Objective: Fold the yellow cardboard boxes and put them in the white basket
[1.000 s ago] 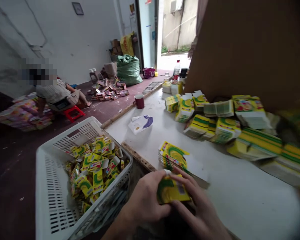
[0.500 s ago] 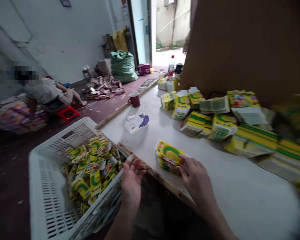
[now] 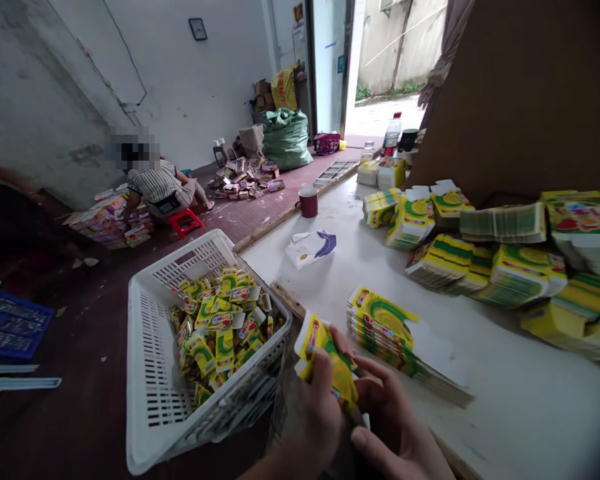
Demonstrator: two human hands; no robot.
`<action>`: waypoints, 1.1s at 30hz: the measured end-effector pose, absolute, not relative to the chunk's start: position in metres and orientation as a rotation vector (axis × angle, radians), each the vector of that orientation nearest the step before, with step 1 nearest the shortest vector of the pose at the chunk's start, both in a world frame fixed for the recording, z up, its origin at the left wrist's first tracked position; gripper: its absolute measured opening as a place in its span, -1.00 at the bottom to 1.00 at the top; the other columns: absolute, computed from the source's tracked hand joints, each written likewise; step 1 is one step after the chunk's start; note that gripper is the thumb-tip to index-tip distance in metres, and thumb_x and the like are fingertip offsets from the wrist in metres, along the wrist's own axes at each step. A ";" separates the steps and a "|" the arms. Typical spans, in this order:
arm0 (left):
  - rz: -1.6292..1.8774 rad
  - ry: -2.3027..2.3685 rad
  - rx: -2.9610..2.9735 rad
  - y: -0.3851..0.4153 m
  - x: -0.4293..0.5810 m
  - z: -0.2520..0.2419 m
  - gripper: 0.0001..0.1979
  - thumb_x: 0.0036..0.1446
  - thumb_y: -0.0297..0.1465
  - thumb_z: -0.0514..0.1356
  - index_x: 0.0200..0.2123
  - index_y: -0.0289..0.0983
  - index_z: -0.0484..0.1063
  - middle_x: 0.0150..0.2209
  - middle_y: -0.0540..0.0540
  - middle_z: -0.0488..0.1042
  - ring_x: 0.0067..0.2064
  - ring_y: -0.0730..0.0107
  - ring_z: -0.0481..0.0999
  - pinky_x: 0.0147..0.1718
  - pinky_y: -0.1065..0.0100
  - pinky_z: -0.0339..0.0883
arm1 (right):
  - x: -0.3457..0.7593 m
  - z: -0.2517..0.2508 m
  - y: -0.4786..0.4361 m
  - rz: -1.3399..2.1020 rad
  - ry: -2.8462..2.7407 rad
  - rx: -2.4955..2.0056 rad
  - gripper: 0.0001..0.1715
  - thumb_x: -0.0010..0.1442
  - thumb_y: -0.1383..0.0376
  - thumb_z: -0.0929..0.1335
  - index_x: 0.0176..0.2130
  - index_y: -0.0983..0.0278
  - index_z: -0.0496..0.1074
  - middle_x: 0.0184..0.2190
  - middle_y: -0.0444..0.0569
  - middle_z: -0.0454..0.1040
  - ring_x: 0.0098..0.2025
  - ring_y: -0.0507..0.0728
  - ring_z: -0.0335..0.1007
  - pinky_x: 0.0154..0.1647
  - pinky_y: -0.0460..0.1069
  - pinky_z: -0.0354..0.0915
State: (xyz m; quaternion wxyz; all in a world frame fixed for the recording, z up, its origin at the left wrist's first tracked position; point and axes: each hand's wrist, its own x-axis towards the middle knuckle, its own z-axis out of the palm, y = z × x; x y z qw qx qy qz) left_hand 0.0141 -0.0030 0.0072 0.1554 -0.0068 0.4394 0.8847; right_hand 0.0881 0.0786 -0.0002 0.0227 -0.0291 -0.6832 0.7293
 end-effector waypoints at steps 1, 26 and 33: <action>2.563 1.335 -0.015 -0.003 0.013 0.009 -0.50 -0.02 0.16 0.23 -0.41 -0.19 0.41 -0.39 -0.02 0.33 -0.29 0.29 0.37 -0.18 0.32 0.32 | 0.089 0.000 0.076 2.259 -2.113 -0.110 -0.31 0.24 0.03 0.33 0.24 0.01 0.00 -0.15 -0.08 0.44 -0.11 0.15 0.41 -0.07 0.04 0.33; 1.303 2.008 0.940 -0.027 -0.002 0.024 -0.22 -0.16 -0.22 0.44 0.13 -0.22 0.23 -0.13 -0.10 0.53 -0.20 0.14 0.53 -0.23 0.25 0.42 | 0.105 0.003 0.127 1.040 -2.221 -0.275 -0.12 0.17 0.19 0.40 0.36 0.05 0.00 0.36 -0.05 0.09 0.35 0.30 0.04 0.38 0.22 -0.03; 1.398 2.055 1.349 -0.019 0.016 0.006 -0.34 -0.18 -0.44 0.35 0.05 -0.20 0.24 -0.04 -0.20 0.46 -0.04 0.00 0.48 -0.03 0.14 0.37 | 0.110 -0.014 0.116 2.237 -2.031 -0.545 -0.39 0.26 0.01 0.27 0.24 0.09 0.26 0.18 -0.01 0.42 0.25 0.28 0.27 0.18 0.13 0.36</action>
